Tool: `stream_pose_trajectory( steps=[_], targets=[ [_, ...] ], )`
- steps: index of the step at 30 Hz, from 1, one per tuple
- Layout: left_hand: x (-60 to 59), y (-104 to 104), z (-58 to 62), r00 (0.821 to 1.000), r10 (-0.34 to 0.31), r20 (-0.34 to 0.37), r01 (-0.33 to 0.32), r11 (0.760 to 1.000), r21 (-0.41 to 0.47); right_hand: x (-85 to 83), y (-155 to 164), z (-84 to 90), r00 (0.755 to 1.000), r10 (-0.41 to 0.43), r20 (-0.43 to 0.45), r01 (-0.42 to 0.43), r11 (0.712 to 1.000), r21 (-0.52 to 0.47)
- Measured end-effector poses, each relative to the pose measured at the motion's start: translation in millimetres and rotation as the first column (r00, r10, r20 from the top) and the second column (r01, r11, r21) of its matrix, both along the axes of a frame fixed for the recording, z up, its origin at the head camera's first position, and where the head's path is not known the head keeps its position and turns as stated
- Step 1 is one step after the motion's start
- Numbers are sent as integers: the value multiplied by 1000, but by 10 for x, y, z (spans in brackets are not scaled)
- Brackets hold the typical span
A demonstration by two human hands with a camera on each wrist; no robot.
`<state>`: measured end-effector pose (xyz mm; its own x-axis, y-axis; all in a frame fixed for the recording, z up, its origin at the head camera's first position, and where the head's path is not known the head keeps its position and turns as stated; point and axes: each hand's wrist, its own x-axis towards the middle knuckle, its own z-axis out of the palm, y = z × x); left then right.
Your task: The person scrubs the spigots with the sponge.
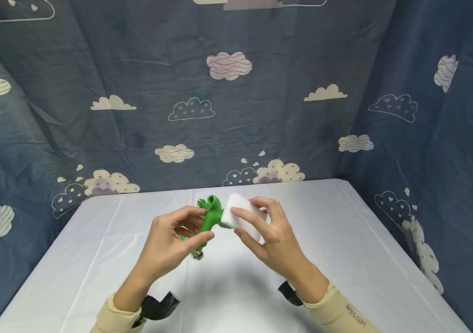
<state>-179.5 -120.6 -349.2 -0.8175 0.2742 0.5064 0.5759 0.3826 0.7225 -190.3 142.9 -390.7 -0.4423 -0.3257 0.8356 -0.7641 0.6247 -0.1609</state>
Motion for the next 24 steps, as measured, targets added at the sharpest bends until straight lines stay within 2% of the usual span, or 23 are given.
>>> stream_pose_trajectory(
  steps=[4,6,8,10,12,15,18,20,22,24],
  targets=[
    [-11,-89,48,1000,-31,-5,31,999,12,-86,123,1,998,-34,50,36,998,-52],
    [-13,-119,58,999,-22,-29,22,1000,0,-115,169,13,997,-34,69,41,994,-101],
    [-14,-124,56,996,1,-91,-5,999,-35,-117,189,30,998,-16,63,25,988,-150],
    [-16,-100,37,982,35,-184,-52,995,-87,-87,172,53,1000,21,17,-18,985,-171],
    [-15,-53,5,953,58,-298,-105,984,-142,-39,122,74,996,60,-58,-69,987,-147],
    [-7,33,-48,886,52,-460,-158,968,-195,22,31,85,986,89,-142,-98,993,-61],
    [8,99,-77,808,38,-587,-202,955,-217,36,-7,78,985,77,-154,-81,997,-16],
    [13,118,-80,768,35,-640,-228,948,-221,16,11,63,990,59,-126,-61,998,-16],
    [4,117,-78,743,35,-668,-247,943,-225,-27,60,48,995,42,-87,-45,998,-33],
    [-13,103,-77,739,40,-672,-258,939,-228,-71,125,42,999,14,-35,-16,998,-53]
  ],
)
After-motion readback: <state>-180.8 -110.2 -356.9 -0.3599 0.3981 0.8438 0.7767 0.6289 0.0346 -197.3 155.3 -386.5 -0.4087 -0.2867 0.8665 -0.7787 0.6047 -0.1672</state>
